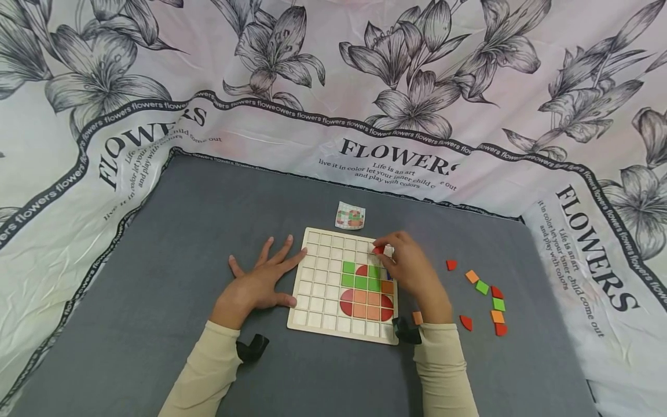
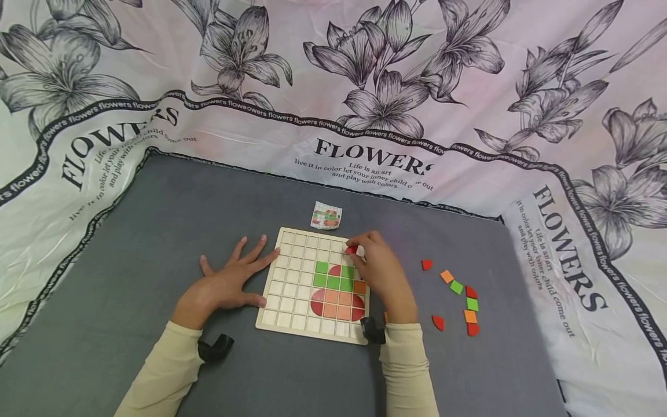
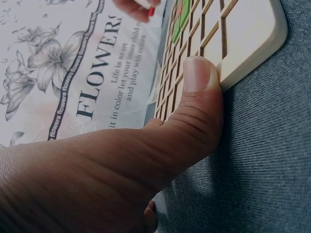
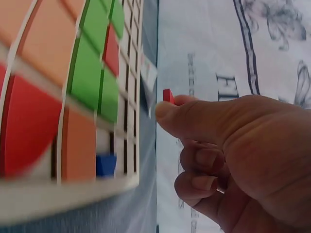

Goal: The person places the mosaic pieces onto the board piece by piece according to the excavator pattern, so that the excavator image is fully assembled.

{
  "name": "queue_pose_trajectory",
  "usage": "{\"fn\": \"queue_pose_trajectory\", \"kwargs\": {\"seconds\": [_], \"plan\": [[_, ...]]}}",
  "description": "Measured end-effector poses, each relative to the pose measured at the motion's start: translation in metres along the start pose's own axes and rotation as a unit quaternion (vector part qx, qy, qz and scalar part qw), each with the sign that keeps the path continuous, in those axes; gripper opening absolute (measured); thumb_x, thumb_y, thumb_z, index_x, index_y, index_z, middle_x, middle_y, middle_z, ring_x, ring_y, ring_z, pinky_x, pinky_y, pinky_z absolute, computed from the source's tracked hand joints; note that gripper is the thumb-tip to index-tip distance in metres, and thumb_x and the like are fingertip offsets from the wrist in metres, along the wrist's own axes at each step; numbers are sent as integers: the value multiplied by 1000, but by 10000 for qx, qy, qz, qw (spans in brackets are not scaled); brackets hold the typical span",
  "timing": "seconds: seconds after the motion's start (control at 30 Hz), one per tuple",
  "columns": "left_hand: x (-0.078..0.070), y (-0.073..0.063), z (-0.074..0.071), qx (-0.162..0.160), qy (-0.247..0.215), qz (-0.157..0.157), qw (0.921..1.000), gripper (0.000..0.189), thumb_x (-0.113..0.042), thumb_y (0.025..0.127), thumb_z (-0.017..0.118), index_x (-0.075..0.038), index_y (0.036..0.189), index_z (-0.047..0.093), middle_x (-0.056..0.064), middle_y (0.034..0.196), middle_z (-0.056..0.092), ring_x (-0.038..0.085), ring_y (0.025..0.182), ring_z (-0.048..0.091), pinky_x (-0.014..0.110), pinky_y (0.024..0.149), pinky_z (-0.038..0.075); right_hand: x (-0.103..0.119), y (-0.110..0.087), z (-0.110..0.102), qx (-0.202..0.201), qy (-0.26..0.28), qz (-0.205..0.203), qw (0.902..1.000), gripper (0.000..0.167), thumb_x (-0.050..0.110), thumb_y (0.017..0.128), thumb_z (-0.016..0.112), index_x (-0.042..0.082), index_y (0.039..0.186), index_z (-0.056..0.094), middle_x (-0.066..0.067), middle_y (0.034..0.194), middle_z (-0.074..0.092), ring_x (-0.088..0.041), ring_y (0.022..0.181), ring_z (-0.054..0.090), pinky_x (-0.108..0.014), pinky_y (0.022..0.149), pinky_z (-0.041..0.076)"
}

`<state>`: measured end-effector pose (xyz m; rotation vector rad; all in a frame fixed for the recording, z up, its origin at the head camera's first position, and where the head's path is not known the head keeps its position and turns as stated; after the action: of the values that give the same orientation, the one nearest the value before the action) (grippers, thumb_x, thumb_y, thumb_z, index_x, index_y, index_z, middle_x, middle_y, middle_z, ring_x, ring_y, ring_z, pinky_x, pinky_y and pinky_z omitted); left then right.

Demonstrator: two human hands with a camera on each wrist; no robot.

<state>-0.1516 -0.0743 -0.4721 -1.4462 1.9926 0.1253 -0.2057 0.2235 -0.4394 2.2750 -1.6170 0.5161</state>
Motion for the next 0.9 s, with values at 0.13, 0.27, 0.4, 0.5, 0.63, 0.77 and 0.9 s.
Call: {"fn": "queue_pose_trajectory", "kwargs": {"seconds": [0.13,0.27,0.4,0.5,0.63,0.77,0.9], "plan": [[0,-1,-1,2,20,-13,10000,106,-42,84,87,-34,170,26,-2,179,5,37,164,-8,92,101,-18,16,7,11,170,100,-324,9993,24,6,97,77,9,121,75,-10,121,63,-24,88,60,-40,77,55],[1,-1,-1,23,61,-30,10000,105,-43,85,87,-35,170,25,-2,179,4,36,164,-8,92,101,-17,30,14,19,326,10,-628,9975,22,8,96,79,9,118,76,-7,115,64,-23,92,64,-41,82,58],[1,0,0,25,84,-18,10000,105,-44,84,87,-36,170,26,-2,179,5,36,164,-8,92,101,-17,38,18,23,489,-73,-644,9967,20,10,97,79,10,116,78,-4,112,63,-19,88,63,-37,80,57],[1,1,2,32,98,-15,9999,106,-44,84,87,-36,170,25,-3,179,4,36,164,-8,92,101,-17,40,20,25,590,-103,-639,9962,21,10,96,79,10,118,78,-3,115,64,-17,87,64,-37,80,58],[2,1,3,61,126,-21,9999,107,-43,83,87,-37,170,24,-4,179,2,35,164,-11,91,101,-19,41,21,28,678,-74,-736,9950,25,9,96,80,9,121,77,-3,119,67,-14,88,67,-38,82,59],[2,2,2,59,115,-17,9999,108,-43,83,87,-38,170,23,-4,179,1,35,164,-11,91,101,-20,40,23,28,697,-34,-710,9950,26,10,97,79,11,123,77,-2,121,68,-13,86,67,-37,80,58],[2,2,2,39,96,-44,9999,108,-42,83,87,-37,170,24,-4,179,2,35,164,-11,91,101,-20,38,24,27,630,-79,-501,9967,25,11,99,77,13,124,76,-1,119,68,-15,86,65,-36,77,56]]}}
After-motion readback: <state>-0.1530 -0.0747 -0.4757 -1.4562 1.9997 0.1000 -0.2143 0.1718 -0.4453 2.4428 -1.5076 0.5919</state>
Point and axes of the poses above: each hand's wrist, its own y-axis towards the middle knuckle, its own z-axis out of the palm, x = y × z, the point moved 6 cm from there along y, towards the middle knuckle
